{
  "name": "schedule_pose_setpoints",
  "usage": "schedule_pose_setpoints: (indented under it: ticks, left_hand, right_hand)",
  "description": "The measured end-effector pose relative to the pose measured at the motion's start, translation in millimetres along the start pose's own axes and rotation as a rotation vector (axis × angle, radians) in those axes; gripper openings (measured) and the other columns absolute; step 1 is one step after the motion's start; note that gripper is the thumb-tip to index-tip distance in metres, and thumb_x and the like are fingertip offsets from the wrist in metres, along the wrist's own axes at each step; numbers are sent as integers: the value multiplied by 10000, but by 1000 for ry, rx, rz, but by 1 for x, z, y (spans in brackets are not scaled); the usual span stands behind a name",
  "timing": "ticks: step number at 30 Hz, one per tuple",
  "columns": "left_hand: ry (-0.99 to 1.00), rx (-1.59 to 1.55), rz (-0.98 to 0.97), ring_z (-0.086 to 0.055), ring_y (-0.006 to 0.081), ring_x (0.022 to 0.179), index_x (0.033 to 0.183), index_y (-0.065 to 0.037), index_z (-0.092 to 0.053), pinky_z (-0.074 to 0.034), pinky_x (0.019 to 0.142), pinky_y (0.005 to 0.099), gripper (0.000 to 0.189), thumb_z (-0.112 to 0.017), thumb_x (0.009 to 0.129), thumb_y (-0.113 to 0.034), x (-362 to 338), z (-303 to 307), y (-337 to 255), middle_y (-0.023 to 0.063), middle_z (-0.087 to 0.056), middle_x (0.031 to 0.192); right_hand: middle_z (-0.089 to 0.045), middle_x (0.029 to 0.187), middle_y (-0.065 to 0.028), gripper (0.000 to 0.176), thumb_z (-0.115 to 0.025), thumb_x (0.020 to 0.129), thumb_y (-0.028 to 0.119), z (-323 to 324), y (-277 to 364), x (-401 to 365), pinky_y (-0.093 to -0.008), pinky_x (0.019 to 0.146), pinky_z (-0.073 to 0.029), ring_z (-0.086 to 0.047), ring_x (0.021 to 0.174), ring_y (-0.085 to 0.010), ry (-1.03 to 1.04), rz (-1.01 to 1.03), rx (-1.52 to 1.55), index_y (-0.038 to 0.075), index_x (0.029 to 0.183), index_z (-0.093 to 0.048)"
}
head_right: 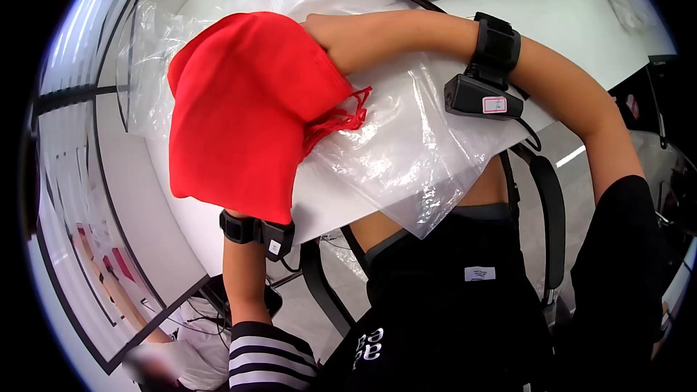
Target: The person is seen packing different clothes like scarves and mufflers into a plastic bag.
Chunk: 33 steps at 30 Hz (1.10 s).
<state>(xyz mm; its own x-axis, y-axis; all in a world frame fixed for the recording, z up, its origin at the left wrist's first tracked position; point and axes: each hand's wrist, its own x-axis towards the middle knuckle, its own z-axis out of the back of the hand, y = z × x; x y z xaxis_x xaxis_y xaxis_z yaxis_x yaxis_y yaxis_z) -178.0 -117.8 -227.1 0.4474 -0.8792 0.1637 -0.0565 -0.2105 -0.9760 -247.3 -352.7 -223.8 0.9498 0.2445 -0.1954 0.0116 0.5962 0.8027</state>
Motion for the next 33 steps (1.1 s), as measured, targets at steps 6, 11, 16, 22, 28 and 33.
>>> schedule_pose_setpoints:
  ticks: [6,11,16,22,28,33]
  left_hand:
    - [8,585,-320,-595,232,763,841,2,-614,-466,717,282,65,-622,864,-58,49,-21,3,101,-590,856]
    - [-4,695,-258,-534,237,657,785,-4,-591,-438,638,288,116,-628,873,-69,49,-28,-1,90,-566,770]
    - [-216,-360,71,-423,150,669,741,-90,-428,-334,595,284,358,-399,1040,-285,48,8,25,-8,-463,702]
    - [-723,-219,276,-443,150,689,743,-107,-419,-357,613,287,347,-404,1034,-294,49,41,24,-18,-460,700]
    - [-72,596,-262,-453,161,629,771,-7,-528,-398,564,301,229,-499,948,-150,47,-15,9,42,-465,664]
    - [-337,186,-127,-387,107,555,685,-16,-486,-336,523,262,350,-497,987,-192,43,4,23,-7,-457,633]
  right_hand:
    - [-481,1386,-166,636,-661,877,252,-3,-41,0,-385,1061,-361,-496,1189,-336,-68,540,0,65,1432,-412]
    - [-556,1056,-143,225,-526,916,193,-5,-21,2,-387,920,-400,-505,1037,-347,-125,382,-128,56,1094,-534]
    - [-515,1064,-120,345,-569,897,235,-10,-21,6,-380,918,-381,-460,971,-304,-157,423,-128,18,1163,-532]
    - [-539,1041,-127,372,-562,905,247,-5,-15,5,-354,904,-400,-495,989,-263,-69,270,23,18,1198,-553]
    - [-526,974,-89,303,-585,897,257,-5,-7,0,-363,899,-385,-471,952,-258,-116,338,12,27,1094,-576]
    - [-537,982,-94,397,-598,901,285,-16,-24,8,-356,867,-398,-470,942,-258,-201,362,-24,31,1205,-581]
